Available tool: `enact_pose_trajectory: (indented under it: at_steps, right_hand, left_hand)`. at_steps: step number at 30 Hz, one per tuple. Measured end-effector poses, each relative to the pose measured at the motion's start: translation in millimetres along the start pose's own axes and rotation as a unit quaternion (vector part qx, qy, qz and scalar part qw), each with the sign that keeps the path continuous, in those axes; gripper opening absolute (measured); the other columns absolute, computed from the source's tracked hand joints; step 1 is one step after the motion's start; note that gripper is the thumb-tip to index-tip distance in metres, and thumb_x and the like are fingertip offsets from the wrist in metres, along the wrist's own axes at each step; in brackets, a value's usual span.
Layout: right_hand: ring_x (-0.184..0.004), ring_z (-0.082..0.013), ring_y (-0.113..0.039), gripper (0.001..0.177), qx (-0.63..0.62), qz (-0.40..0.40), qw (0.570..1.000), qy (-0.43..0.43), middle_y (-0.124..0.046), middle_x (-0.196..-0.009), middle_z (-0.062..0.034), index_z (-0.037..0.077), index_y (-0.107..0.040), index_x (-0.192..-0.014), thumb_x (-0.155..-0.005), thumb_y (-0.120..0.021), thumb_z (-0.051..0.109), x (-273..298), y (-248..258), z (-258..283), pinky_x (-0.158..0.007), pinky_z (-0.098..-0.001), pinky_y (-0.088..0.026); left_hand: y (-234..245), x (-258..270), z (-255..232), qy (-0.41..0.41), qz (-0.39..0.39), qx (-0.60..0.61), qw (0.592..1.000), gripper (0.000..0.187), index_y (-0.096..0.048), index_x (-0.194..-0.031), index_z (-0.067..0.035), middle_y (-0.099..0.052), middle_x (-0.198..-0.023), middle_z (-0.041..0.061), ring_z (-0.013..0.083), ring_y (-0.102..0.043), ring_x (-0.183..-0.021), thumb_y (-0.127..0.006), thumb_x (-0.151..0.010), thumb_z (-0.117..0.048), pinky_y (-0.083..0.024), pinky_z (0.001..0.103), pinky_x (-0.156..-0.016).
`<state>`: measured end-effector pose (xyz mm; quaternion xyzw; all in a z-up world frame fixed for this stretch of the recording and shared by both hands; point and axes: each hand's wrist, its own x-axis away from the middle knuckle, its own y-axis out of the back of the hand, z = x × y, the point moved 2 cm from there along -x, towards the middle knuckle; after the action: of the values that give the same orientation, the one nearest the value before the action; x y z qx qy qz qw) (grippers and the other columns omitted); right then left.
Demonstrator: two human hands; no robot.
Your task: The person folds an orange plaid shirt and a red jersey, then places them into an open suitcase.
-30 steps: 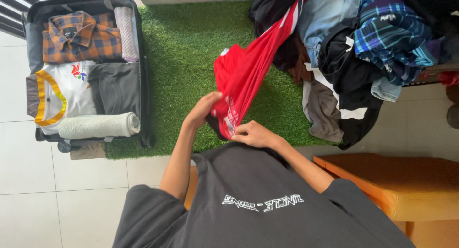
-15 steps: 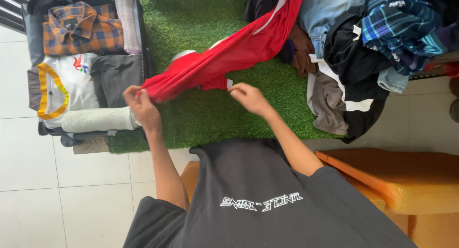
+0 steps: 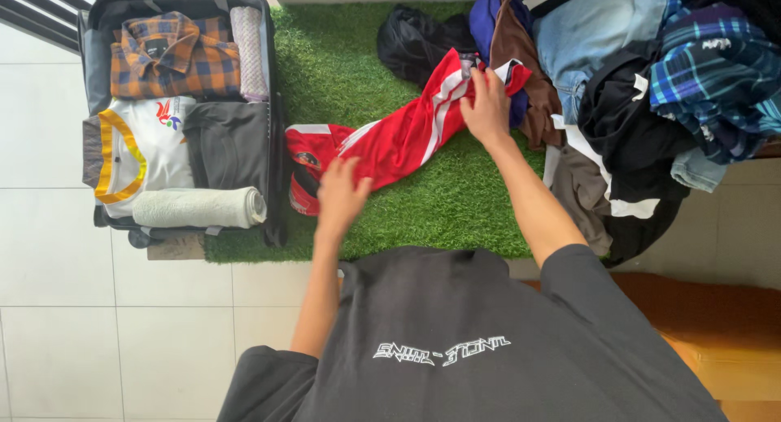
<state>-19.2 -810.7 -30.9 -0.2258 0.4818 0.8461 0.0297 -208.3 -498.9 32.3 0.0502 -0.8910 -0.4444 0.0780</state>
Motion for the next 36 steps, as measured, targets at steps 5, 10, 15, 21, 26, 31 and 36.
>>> enact_pose_trajectory:
  at_steps: [5, 10, 15, 21, 26, 31, 36]
  right_hand:
    - [-0.092, -0.0355, -0.072, 0.029, 0.081, 0.326, 0.937, -0.099, -0.076, -0.096, -0.0152, 0.018, -0.07, -0.127, -0.104, -0.056, 0.027, 19.4, -52.8, 30.7, -0.088, -0.0602, -0.046]
    - [-0.082, -0.029, -0.075, 0.014, -0.268, 0.825, 0.488, -0.097, -0.072, -0.087, -0.0166, 0.007, -0.072, -0.105, -0.098, -0.065, 0.018, 91.5, -69.9, 97.4, -0.076, -0.0394, -0.062]
    - [-0.093, -0.037, -0.066, 0.022, -0.188, 0.297, 0.936, 0.013, -0.072, -0.097, -0.0199, 0.003, -0.075, -0.099, -0.084, -0.073, 0.019, -21.7, -63.2, 52.6, -0.085, -0.0464, -0.053]
    - [-0.138, -0.0548, -0.036, 0.124, -0.016, 0.239, 0.951, -0.196, -0.017, -0.165, -0.0282, 0.019, -0.023, -0.161, -0.063, -0.097, 0.037, -74.9, -63.9, -18.4, -0.099, -0.0724, -0.033]
    - [-0.124, -0.0443, -0.056, 0.068, 0.008, 0.219, 0.96, -0.174, -0.059, -0.132, -0.0195, 0.016, -0.053, -0.136, -0.077, -0.086, 0.029, -41.5, -103.6, -36.5, -0.098, -0.058, -0.046]
    - [-0.094, -0.0187, -0.066, 0.034, -0.405, 0.022, 0.882, -0.238, -0.07, -0.103, -0.0068, 0.006, -0.063, -0.116, -0.083, -0.068, 0.006, -33.0, -39.4, -13.0, -0.084, -0.0312, -0.053]
    - [-0.147, -0.0254, -0.047, 0.066, -0.281, -0.167, 0.906, -0.267, -0.05, -0.155, -0.0166, -0.003, -0.049, -0.151, -0.089, -0.07, 0.001, -59.6, 123.6, -79.9, -0.131, -0.0384, -0.031]
  left_hand:
    - [-85.0, -18.3, -15.4, -0.037, 0.093, 0.137, 0.985, 0.062, -0.05, -0.147, -0.011, -0.041, -0.156, 0.026, 0.0441, -0.044, -0.141, -0.071, -0.093, -0.031, -0.039, 0.05, -0.115]
    - [-106.1, -43.8, -11.3, -0.066, 0.004, 0.12, 0.991, 0.077, -0.037, -0.156, -0.007, -0.035, -0.159, 0.029, 0.046, -0.043, -0.139, -0.073, -0.089, -0.022, -0.039, 0.052, -0.113]
    - [-111.4, -52.3, 15.6, -0.098, 0.175, -0.133, 0.971, 0.074, -0.043, -0.15, -0.017, -0.052, -0.149, 0.018, 0.0389, -0.057, -0.118, -0.071, -0.083, -0.031, -0.048, 0.059, -0.09]
    - [-120.5, -58.5, 30.2, -0.032, 0.239, -0.05, 0.969, 0.054, -0.059, -0.137, -0.02, -0.072, -0.111, 0.012, 0.037, -0.064, -0.108, -0.063, -0.085, -0.035, -0.045, 0.06, -0.089]
    - [-121.6, -58.5, 26.2, -0.008, 0.204, -0.041, 0.978, 0.051, -0.063, -0.133, -0.021, -0.073, -0.11, 0.011, 0.0358, -0.064, -0.108, -0.064, -0.084, -0.034, -0.043, 0.058, -0.091]
    - [-120.4, -53.9, 24.3, -0.003, 0.186, -0.035, 0.982, 0.054, -0.063, -0.134, -0.021, -0.072, -0.111, 0.012, 0.0348, -0.065, -0.107, -0.066, -0.082, -0.035, -0.045, 0.057, -0.089]
    - [-121.4, -57.3, 21.5, 0.002, 0.194, -0.023, 0.981, 0.054, -0.064, -0.133, -0.021, -0.074, -0.111, 0.013, 0.0361, -0.065, -0.108, -0.067, -0.081, -0.035, -0.043, 0.059, -0.09]
